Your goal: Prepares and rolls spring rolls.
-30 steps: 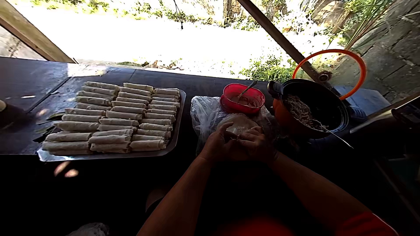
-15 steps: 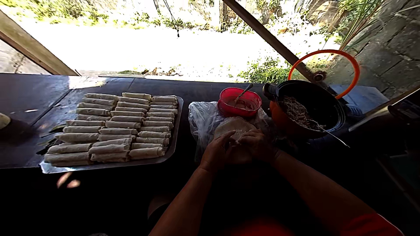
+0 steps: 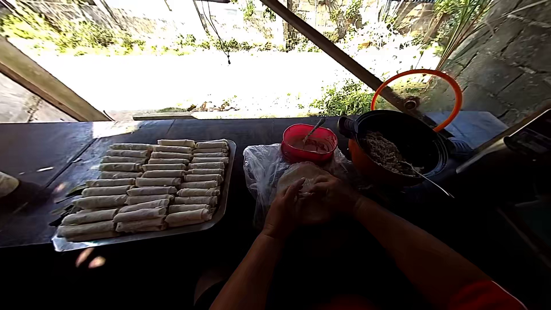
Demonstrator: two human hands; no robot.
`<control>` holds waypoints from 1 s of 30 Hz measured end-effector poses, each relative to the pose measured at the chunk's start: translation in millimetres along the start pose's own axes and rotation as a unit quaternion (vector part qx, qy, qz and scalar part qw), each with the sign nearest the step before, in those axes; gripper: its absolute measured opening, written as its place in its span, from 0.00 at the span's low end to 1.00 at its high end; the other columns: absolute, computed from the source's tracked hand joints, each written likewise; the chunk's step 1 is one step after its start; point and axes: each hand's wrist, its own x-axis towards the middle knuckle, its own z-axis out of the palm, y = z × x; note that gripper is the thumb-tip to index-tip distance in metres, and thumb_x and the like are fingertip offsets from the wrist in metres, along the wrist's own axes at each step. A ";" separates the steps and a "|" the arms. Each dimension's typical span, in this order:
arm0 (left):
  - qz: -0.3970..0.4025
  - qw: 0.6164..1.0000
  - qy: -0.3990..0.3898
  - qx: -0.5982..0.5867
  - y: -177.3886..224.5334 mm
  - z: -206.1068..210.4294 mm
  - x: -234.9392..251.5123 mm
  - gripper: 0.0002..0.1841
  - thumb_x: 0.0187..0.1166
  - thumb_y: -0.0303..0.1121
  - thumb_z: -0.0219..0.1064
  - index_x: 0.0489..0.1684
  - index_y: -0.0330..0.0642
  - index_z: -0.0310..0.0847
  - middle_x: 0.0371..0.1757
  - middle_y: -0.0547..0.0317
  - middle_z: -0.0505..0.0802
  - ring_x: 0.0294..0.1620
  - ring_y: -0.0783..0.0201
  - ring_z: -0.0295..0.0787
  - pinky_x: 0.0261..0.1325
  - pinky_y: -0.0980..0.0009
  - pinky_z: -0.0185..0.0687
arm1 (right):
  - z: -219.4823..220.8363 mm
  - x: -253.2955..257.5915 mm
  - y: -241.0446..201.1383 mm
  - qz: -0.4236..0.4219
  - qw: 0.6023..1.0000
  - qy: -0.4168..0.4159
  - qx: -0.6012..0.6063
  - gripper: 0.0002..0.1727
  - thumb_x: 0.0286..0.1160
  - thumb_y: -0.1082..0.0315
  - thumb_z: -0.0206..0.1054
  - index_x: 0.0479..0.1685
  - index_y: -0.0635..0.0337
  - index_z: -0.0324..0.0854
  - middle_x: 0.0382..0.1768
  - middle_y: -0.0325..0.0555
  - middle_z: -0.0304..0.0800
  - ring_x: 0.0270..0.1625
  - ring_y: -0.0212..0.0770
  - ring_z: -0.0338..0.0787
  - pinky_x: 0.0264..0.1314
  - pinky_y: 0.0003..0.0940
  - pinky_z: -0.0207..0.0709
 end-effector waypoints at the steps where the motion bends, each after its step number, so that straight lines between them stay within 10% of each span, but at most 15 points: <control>1: -0.006 1.000 0.002 -0.015 0.3 -2.5 1.0 0.27 0.78 0.33 0.70 0.80 0.49 0.76 0.67 0.57 0.90 0.61 0.66 0.90 0.66 0.66 0.88 | -0.3 0.4 -0.3 0.001 1.000 -0.003 -0.001 0.18 0.89 0.51 0.58 0.55 0.45 0.93 0.60 0.38 0.92 0.70 0.38 0.84 0.81 0.42 0.72; 5: -0.048 0.997 0.022 -0.054 1.8 -11.9 6.6 0.35 0.71 0.33 0.77 0.82 0.46 0.71 0.63 0.59 0.92 0.62 0.67 0.89 0.65 0.68 0.87 | 0.1 0.9 0.0 -0.006 1.000 -0.007 -0.009 0.18 0.89 0.52 0.57 0.56 0.44 0.92 0.59 0.38 0.92 0.71 0.38 0.84 0.81 0.41 0.72; 10: -0.099 0.995 -0.019 -0.012 -3.0 -21.1 16.4 0.28 0.84 0.26 0.54 0.85 0.50 0.67 0.53 0.66 0.96 0.52 0.74 0.93 0.60 0.69 0.89 | 4.5 0.1 4.4 -0.014 1.000 0.012 0.008 0.18 0.89 0.50 0.58 0.54 0.44 0.93 0.58 0.36 0.93 0.70 0.36 0.85 0.81 0.38 0.72; 24: -0.151 0.981 -0.122 -0.024 -9.6 -25.0 48.1 0.31 0.72 0.29 0.75 0.78 0.59 0.77 0.41 0.72 0.96 0.39 0.74 0.93 0.51 0.67 0.91 | 10.5 -5.6 6.0 -0.021 0.998 0.050 0.026 0.18 0.89 0.49 0.58 0.53 0.43 0.94 0.57 0.35 0.93 0.70 0.35 0.85 0.81 0.40 0.72; 30: -0.094 0.977 -0.181 -0.056 -7.7 -33.6 40.6 0.29 0.81 0.28 0.58 0.84 0.56 0.68 0.47 0.71 0.96 0.43 0.76 0.92 0.53 0.70 0.89 | 7.2 -3.9 6.7 -0.013 0.999 0.029 0.024 0.18 0.89 0.48 0.58 0.54 0.42 0.93 0.58 0.36 0.92 0.70 0.36 0.84 0.81 0.40 0.71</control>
